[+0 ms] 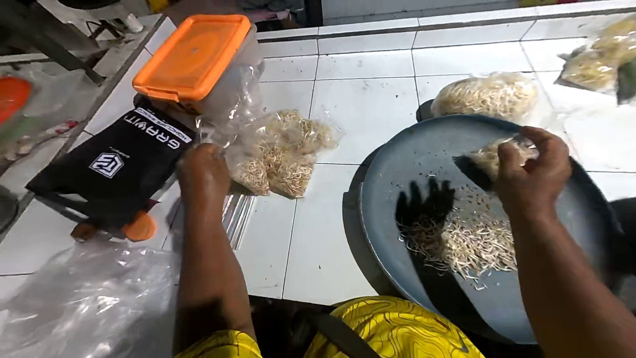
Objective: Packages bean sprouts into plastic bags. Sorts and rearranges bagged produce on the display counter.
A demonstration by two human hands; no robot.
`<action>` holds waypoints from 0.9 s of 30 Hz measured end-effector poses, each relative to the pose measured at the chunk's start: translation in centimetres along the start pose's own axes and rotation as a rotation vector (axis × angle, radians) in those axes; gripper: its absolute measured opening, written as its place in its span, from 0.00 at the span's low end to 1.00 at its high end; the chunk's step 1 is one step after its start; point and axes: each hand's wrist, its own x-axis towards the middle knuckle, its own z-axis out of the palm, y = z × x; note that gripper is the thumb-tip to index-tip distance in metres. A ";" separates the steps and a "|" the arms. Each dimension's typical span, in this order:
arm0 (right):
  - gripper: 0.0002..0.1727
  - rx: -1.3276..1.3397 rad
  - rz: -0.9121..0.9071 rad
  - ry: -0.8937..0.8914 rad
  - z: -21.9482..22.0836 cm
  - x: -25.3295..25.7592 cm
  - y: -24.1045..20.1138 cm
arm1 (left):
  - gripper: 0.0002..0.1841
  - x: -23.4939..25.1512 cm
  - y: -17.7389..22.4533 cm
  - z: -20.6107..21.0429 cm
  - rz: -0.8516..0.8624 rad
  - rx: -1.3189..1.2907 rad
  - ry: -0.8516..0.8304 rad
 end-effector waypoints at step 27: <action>0.15 0.326 -0.333 -0.296 -0.4 -1.7 -8.4 | 0.15 -12.9 23.0 5.7 0.309 -1.339 -0.390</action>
